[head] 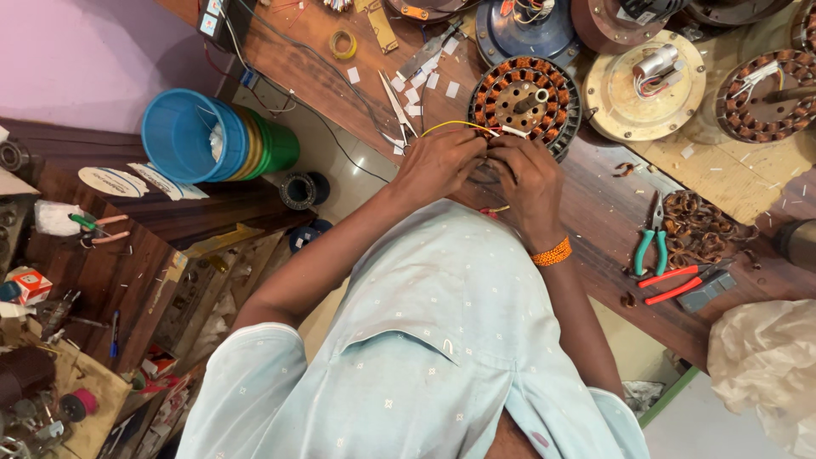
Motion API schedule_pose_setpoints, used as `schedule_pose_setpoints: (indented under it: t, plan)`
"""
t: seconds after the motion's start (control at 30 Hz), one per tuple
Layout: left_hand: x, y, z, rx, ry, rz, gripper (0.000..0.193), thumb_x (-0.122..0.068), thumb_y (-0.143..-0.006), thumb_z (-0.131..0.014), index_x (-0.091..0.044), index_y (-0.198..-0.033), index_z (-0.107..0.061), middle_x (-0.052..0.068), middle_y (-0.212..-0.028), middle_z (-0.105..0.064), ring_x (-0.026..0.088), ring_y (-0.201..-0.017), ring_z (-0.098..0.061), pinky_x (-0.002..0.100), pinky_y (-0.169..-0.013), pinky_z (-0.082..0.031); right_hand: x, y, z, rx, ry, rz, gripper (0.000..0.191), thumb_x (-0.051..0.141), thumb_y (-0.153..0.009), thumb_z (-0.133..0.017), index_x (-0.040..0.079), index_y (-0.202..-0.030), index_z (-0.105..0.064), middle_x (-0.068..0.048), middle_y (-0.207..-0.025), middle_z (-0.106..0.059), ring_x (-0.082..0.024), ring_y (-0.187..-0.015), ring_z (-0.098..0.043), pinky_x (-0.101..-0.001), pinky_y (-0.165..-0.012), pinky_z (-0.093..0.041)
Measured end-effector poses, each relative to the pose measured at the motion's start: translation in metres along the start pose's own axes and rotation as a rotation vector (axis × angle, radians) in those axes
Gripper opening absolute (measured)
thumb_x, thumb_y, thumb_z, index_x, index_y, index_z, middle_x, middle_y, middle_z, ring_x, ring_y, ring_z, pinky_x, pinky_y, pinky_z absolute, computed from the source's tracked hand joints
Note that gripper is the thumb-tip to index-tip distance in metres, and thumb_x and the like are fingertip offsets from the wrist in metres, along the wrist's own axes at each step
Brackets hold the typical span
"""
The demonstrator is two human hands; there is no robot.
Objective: The person winds insulated copper wire by hand into the slots of a fan-motor stator on a cluttered workbench, pressing the wire down between slots. They then cut a strip of insulating cardboard with scissors, fit it over the wound slots, and continue seating the wire windings.
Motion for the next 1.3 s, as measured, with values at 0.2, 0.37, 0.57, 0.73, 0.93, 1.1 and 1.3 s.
schedule_pose_setpoints:
  t: [0.2,0.37,0.57,0.73,0.93,1.1,1.3]
  plan:
    - [0.008,0.002,-0.010,-0.066,0.126,0.075,0.012,-0.018,-0.088,-0.080,-0.013,-0.097,-0.075,0.004,-0.087,-0.075,0.027,-0.065,-0.070,0.040,-0.053,-0.052,-0.017,0.023,0.008,-0.193,-0.211,-0.212,0.012,0.005,-0.097,-0.078,-0.002,-0.105,-0.071,-0.013,-0.102,-0.073,-0.023,-0.088,-0.071,-0.0354,-0.072,-0.056]
    - [0.013,0.001,-0.020,-0.141,0.177,0.019,0.013,-0.020,-0.088,-0.080,-0.017,-0.101,-0.077,0.003,-0.095,-0.078,0.024,-0.070,-0.073,0.035,-0.058,-0.057,-0.032,0.038,0.006,-0.272,-0.194,-0.230,0.015,0.012,-0.101,-0.076,-0.002,-0.100,-0.071,-0.013,-0.094,-0.072,-0.023,-0.081,-0.069,-0.0349,-0.070,-0.053]
    - [0.015,-0.007,-0.025,-0.091,0.152,0.071,0.013,-0.022,-0.087,-0.082,-0.018,-0.100,-0.081,0.002,-0.088,-0.077,0.024,-0.072,-0.075,0.037,-0.058,-0.056,-0.036,0.044,0.004,-0.310,-0.170,-0.256,0.014,0.011,-0.101,-0.071,-0.002,-0.096,-0.070,-0.012,-0.089,-0.071,-0.023,-0.079,-0.068,-0.0363,-0.070,-0.052]
    - [0.010,-0.011,-0.013,-0.092,0.283,0.119,0.027,-0.026,-0.087,-0.083,-0.018,-0.112,-0.077,0.004,-0.098,-0.078,0.021,-0.071,-0.074,0.035,-0.062,-0.059,-0.025,0.031,-0.005,-0.200,-0.181,-0.180,0.012,0.002,-0.095,-0.076,-0.002,-0.106,-0.071,-0.014,-0.104,-0.072,-0.027,-0.094,-0.071,-0.0380,-0.081,-0.057]
    - [0.006,-0.010,0.012,-0.098,0.179,-0.035,0.036,-0.024,-0.087,-0.081,-0.012,-0.120,-0.070,0.005,-0.100,-0.073,0.025,-0.085,-0.072,0.038,-0.073,-0.058,-0.014,0.014,-0.009,-0.195,-0.064,-0.174,0.020,-0.001,-0.089,-0.081,0.000,-0.107,-0.073,-0.013,-0.106,-0.069,-0.028,-0.096,-0.071,-0.0387,-0.082,-0.058]
    - [0.012,-0.005,0.011,-0.029,0.104,-0.018,0.025,-0.023,-0.086,-0.082,-0.012,-0.106,-0.073,0.006,-0.091,-0.072,0.027,-0.079,-0.071,0.040,-0.064,-0.055,-0.005,0.011,-0.011,-0.199,-0.003,-0.181,0.019,-0.003,-0.089,-0.080,0.001,-0.106,-0.073,-0.013,-0.106,-0.067,-0.029,-0.096,-0.070,-0.0394,-0.081,-0.057]
    - [0.020,0.000,-0.004,-0.067,0.050,-0.015,0.018,-0.019,-0.091,-0.080,-0.012,-0.106,-0.072,0.006,-0.087,-0.070,0.028,-0.076,-0.070,0.041,-0.062,-0.055,-0.005,0.008,-0.016,-0.161,-0.040,-0.233,0.016,-0.005,-0.092,-0.078,0.001,-0.105,-0.072,-0.013,-0.107,-0.065,-0.028,-0.095,-0.068,-0.0392,-0.078,-0.055]
Point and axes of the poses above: each hand's wrist, its own y-axis away from the middle knuckle, its own z-axis out of the back of the hand, x = y × z, the point moved 3 cm from there along -y, towards the middle knuckle
